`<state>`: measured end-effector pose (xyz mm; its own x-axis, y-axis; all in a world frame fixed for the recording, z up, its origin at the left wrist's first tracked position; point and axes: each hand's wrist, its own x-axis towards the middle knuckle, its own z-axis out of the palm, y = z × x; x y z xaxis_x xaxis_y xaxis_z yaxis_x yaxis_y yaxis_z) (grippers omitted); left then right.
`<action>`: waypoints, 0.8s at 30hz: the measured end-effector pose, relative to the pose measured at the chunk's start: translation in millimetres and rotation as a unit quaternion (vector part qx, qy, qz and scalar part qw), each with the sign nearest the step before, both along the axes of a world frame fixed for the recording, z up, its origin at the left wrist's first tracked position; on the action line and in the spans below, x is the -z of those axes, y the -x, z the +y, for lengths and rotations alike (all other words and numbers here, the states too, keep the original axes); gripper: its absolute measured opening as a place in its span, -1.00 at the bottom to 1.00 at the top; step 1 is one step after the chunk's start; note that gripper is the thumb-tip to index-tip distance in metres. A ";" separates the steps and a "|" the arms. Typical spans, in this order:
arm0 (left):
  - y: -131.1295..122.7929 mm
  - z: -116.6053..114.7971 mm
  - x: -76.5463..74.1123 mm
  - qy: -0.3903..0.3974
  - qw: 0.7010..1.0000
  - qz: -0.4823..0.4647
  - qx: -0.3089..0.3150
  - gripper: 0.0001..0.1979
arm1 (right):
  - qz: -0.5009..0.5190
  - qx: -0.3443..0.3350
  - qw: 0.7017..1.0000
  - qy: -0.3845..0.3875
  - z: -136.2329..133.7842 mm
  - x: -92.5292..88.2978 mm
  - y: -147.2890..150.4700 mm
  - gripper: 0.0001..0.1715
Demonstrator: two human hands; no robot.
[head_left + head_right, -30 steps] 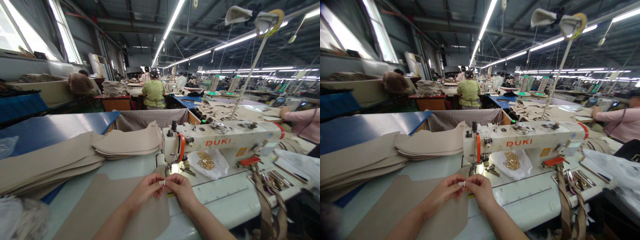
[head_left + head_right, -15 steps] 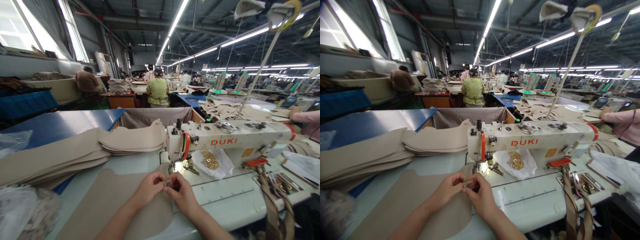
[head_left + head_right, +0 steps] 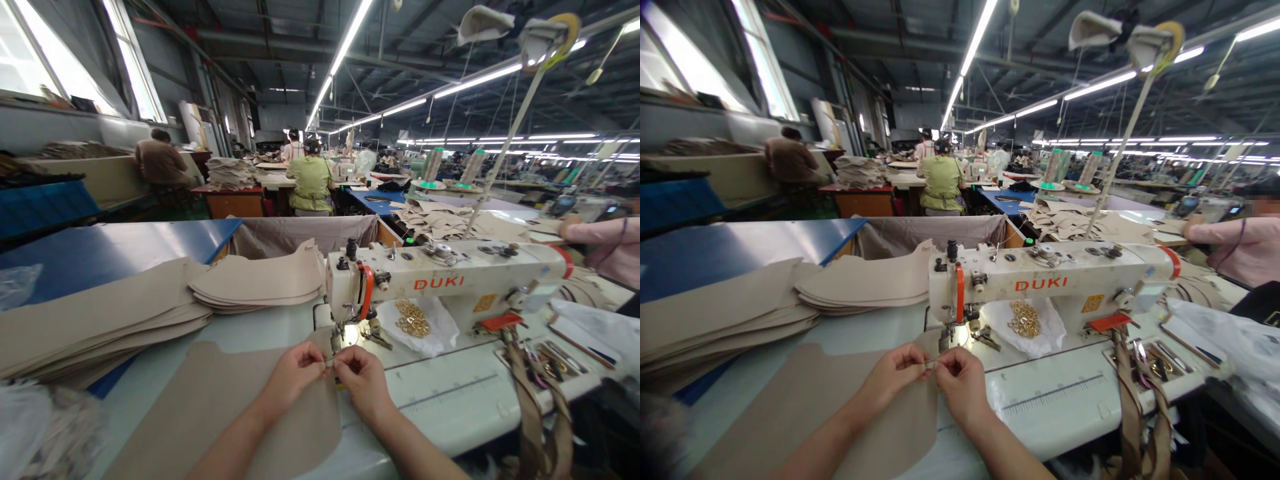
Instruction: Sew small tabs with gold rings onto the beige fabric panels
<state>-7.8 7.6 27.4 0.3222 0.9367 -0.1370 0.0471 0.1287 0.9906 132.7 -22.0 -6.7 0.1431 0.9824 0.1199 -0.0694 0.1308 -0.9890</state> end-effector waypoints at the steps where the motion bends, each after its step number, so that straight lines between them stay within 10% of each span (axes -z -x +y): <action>1: -0.3 0.1 0.4 0.006 1.000 -0.006 -0.002 -0.87 | 0.005 0.003 1.000 0.001 0.5 -0.4 0.5 -0.91; 18: -0.5 -1.4 7.4 -0.097 0.995 0.018 -0.033 -0.77 | 0.082 -0.030 0.996 0.018 -1.7 -1.2 -1.9 -0.76; 24: 0.7 -1.8 8.6 -0.110 0.993 0.021 -0.032 -0.76 | -0.044 -0.025 0.999 0.007 -6.4 0.8 -5.3 -0.82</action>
<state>-8.6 5.8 18.8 0.2597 0.9637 0.0617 0.0867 -0.0869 0.9924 138.0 -28.4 -7.5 0.0827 0.9899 0.1153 0.0114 0.1148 -0.9933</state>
